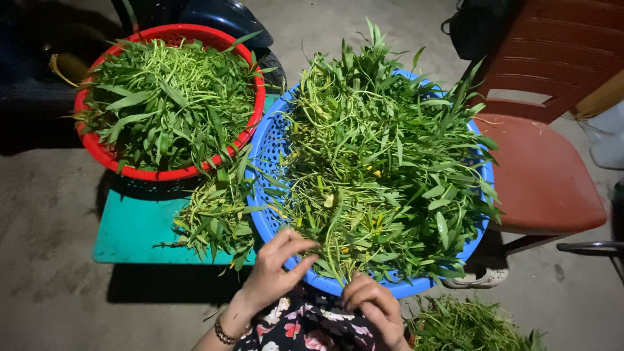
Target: The person sits in front of two baskets of water spinach and plucks edible leafy tips from the stems in the blue basket by hand. The picked greens are placed into the red basket while rejected stems and yellowed pieces are set aside on the table.
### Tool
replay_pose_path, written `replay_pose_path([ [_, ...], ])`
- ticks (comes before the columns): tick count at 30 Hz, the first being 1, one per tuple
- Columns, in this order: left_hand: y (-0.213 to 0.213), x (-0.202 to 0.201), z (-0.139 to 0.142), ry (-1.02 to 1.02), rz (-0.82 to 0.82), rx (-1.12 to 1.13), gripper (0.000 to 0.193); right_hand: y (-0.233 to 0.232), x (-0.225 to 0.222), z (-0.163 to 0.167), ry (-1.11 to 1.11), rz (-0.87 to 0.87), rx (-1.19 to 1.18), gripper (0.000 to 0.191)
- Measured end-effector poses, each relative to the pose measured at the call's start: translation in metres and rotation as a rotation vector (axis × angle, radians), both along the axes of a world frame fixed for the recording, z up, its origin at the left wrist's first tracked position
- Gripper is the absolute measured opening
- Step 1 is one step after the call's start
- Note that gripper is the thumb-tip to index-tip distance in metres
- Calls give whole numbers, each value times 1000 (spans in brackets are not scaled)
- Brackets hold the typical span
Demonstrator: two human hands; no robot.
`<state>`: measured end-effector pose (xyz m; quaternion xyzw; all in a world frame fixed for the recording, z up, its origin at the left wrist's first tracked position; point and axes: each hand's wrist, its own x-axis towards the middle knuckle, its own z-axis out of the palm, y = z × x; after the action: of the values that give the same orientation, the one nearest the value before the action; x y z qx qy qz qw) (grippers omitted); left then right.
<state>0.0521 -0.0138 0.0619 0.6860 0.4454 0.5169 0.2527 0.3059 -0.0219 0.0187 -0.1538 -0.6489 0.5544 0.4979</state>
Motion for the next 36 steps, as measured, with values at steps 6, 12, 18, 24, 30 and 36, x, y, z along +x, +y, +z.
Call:
replay_pose_path([
  [6, -4, 11, 8, -19, -70, -24, 22, -1, 4, -12, 541, -52, -460, 24],
  [12, -7, 17, 11, 70, 11, 63, 29, 10, 11, -9, 911, -23, -636, 21],
  [18, -13, 38, 15, 249, 91, 252, 24, 6, 3, -6, 978, 39, -690, 21],
  [24, -19, 49, 17, 327, 128, 358, 20, 1, 0, -6, 993, 59, -755, 17],
  [30, -31, 51, 14, 334, 107, 286, 19, -8, 5, -10, 895, 66, -739, 18],
  [36, -51, 49, 19, 183, 214, 127, 16, -28, 6, -17, 703, 47, -703, 23],
])
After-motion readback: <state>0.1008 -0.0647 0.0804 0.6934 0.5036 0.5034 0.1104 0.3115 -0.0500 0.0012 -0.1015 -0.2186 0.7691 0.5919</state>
